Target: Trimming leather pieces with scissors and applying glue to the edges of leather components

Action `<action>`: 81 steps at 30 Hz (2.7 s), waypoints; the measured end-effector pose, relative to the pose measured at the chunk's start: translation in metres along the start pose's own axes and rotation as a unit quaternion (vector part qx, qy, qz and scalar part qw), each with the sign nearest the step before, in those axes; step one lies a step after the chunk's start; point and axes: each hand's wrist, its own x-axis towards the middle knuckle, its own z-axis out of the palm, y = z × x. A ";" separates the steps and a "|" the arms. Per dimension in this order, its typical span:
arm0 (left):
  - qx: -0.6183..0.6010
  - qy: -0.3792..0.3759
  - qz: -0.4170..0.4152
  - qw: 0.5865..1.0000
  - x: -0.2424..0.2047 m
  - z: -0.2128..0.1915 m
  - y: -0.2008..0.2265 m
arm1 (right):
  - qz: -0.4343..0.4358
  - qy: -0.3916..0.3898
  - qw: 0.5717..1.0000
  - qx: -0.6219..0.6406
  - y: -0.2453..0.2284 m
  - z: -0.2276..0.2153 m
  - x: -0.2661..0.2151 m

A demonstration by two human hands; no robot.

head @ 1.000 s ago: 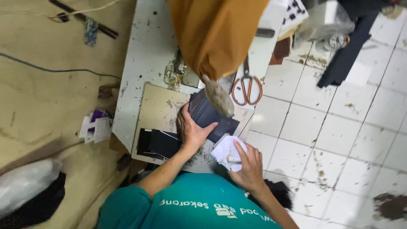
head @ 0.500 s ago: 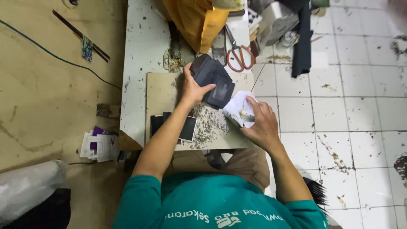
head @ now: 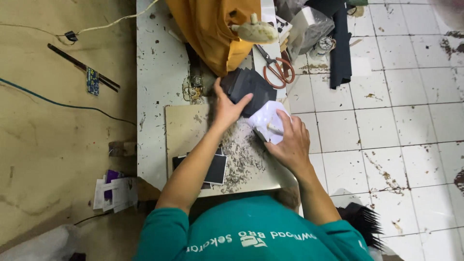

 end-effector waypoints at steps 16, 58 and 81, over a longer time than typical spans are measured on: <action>0.061 -0.097 0.125 0.986 -0.131 0.048 -0.011 | -0.142 0.054 0.979 0.134 0.039 0.006 0.002; 0.124 -0.143 0.124 0.974 -0.189 -0.079 0.001 | 0.025 0.123 0.809 0.574 0.106 0.032 0.094; 0.341 -0.027 0.165 0.925 -0.212 -0.134 -0.049 | -0.264 -0.017 0.959 0.102 -0.086 0.077 -0.067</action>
